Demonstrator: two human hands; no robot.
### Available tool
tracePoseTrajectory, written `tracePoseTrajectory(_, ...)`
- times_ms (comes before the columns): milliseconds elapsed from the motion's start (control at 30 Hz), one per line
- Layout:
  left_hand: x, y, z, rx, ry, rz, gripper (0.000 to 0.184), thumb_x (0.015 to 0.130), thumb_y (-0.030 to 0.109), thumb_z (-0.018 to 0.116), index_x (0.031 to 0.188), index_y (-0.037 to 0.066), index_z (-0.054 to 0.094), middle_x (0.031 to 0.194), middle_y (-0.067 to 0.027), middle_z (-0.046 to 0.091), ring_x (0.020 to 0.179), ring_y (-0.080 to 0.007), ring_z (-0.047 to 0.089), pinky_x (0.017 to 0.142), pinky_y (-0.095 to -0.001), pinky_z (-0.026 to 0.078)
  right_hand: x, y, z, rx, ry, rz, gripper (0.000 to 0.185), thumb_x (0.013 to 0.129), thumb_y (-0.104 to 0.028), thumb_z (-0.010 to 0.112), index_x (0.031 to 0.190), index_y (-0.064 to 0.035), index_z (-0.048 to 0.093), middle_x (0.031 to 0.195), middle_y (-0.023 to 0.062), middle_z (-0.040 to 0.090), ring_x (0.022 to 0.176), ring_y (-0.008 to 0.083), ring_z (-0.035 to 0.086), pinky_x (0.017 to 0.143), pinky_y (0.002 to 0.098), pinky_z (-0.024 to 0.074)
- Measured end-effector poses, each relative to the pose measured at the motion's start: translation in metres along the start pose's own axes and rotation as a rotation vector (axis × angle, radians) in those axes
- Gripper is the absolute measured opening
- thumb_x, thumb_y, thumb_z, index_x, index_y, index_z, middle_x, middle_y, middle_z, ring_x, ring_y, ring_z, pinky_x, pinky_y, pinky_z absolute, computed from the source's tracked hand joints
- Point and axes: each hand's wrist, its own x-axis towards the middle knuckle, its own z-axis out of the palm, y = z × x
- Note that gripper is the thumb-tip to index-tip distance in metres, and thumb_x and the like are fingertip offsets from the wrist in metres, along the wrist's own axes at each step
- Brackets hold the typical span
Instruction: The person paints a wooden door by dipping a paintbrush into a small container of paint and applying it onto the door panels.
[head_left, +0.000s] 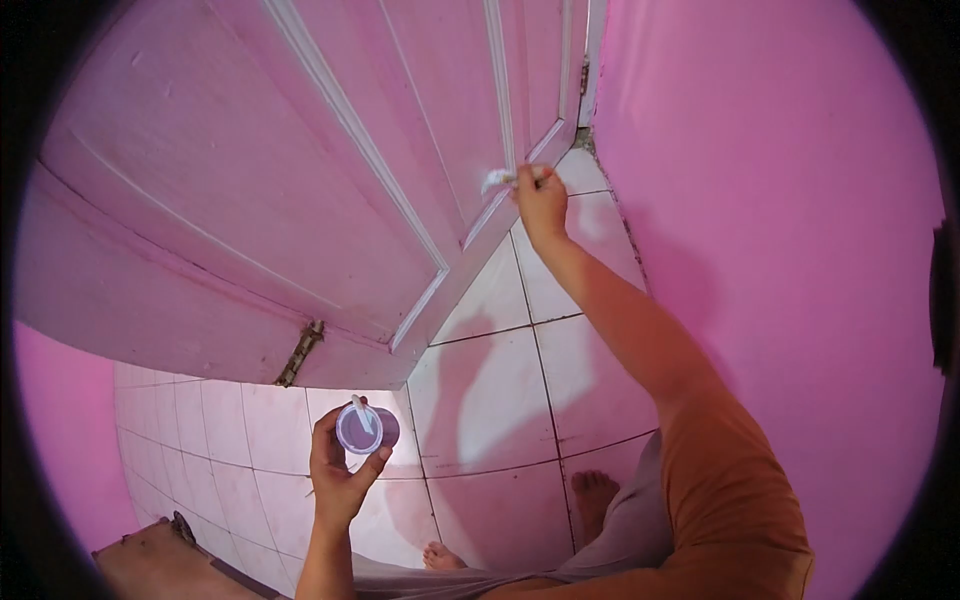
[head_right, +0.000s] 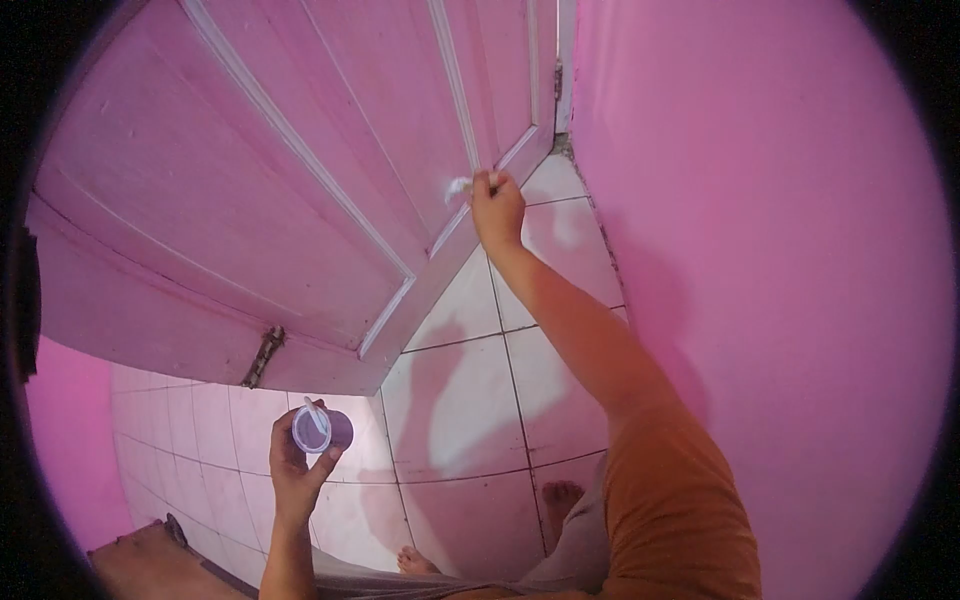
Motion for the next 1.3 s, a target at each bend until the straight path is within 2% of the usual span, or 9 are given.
tracePoseTrajectory(167,-0.001,0.001,-0.001,-0.004,0.009,-0.007,0.068,0.076,-0.001,0.082,0.134,0.001,0.045,0.136,-0.0168,0.055,0.128,-0.0267,0.054,0.111,-0.0408,0.041,0.026,-0.039,-0.012,-0.049,0.209,-0.217,0.029,0.094,-0.028,0.058,0.085,-0.0012,0.061,0.072,0.0126,0.066,0.07,0.0262,0.066,0.069,0.0417,0.05)
tracePoseTrajectory(300,-0.001,-0.002,0.001,-0.013,0.009,-0.02,0.068,0.076,0.0,0.082,0.134,0.001,0.045,0.137,-0.0167,0.055,0.128,-0.0265,0.054,0.111,-0.0408,0.041,0.021,-0.006,-0.021,-0.322,0.177,-0.112,0.033,0.094,-0.033,0.058,0.086,-0.0006,0.061,0.076,0.0174,0.067,0.072,0.0344,0.066,0.07,0.0446,0.0496)
tracePoseTrajectory(433,0.0,-0.002,0.003,-0.004,-0.016,-0.013,0.068,0.077,0.0,0.082,0.134,0.001,0.045,0.137,-0.017,0.055,0.128,-0.0263,0.054,0.111,-0.0407,0.041,0.025,0.004,0.0,-0.025,0.073,-0.037,0.031,0.092,-0.03,0.062,0.085,-0.0007,0.062,0.074,0.0156,0.069,0.072,0.0288,0.07,0.069,0.041,0.0522)
tracePoseTrajectory(467,0.001,0.0,0.005,-0.005,-0.007,-0.012,0.067,0.077,0.004,0.083,0.133,0.002,0.046,0.136,-0.0172,0.056,0.128,-0.0265,0.054,0.111,-0.0415,0.041,0.035,0.001,0.007,-0.056,0.106,-0.142,0.018,0.095,-0.018,0.065,0.09,-0.0008,0.062,0.071,0.007,0.065,0.056,0.0142,0.062,0.054,0.0288,0.0519)
tracePoseTrajectory(600,0.001,0.0,0.006,-0.009,-0.002,-0.008,0.066,0.077,0.008,0.084,0.132,0.004,0.047,0.135,-0.0174,0.056,0.127,-0.0267,0.054,0.11,-0.042,0.041,0.039,-0.066,0.006,0.149,0.069,-0.185,0.021,0.095,-0.02,0.062,0.088,0.0,0.061,0.071,0.0066,0.064,0.056,0.0137,0.062,0.053,0.0291,0.0505)
tracePoseTrajectory(667,0.001,-0.001,0.005,-0.011,-0.003,-0.009,0.066,0.077,0.008,0.084,0.132,0.003,0.047,0.136,-0.0173,0.056,0.127,-0.0266,0.054,0.11,-0.042,0.041,0.033,-0.097,-0.006,0.288,0.157,-0.181,0.027,0.092,-0.025,0.06,0.081,-0.0006,0.063,0.071,0.0151,0.066,0.065,0.0275,0.066,0.067,0.0411,0.0506)
tracePoseTrajectory(900,0.0,-0.007,0.001,-0.016,-0.022,0.0,0.068,0.076,0.0,0.083,0.134,0.001,0.045,0.137,-0.0174,0.055,0.129,-0.0267,0.053,0.111,-0.0401,0.041,0.015,-0.05,-0.005,-0.25,0.17,-0.258,0.026,0.092,-0.024,0.06,0.085,0.0005,0.061,0.072,0.0156,0.065,0.073,0.0291,0.066,0.071,0.0415,0.0498)
tracePoseTrajectory(1000,-0.002,-0.002,0.002,-0.014,-0.002,0.009,0.067,0.076,0.006,0.084,0.132,0.004,0.047,0.136,-0.0178,0.056,0.128,-0.0272,0.053,0.111,-0.0426,0.041,0.019,-0.06,0.008,-0.21,0.038,-0.267,0.024,0.094,-0.022,0.059,0.086,0.0002,0.065,0.073,0.0078,0.067,0.062,0.0165,0.062,0.06,0.0317,0.0486)
tracePoseTrajectory(1300,-0.004,0.001,-0.001,-0.024,0.011,-0.001,0.068,0.076,0.008,0.085,0.132,0.003,0.047,0.136,-0.0182,0.056,0.128,-0.0278,0.053,0.111,-0.043,0.041,0.004,-0.113,0.007,0.808,-0.021,-0.008,0.02,0.1,-0.02,0.058,0.091,-0.0026,0.059,0.077,0.0073,0.064,0.058,0.0157,0.059,0.061,0.0314,0.0526)
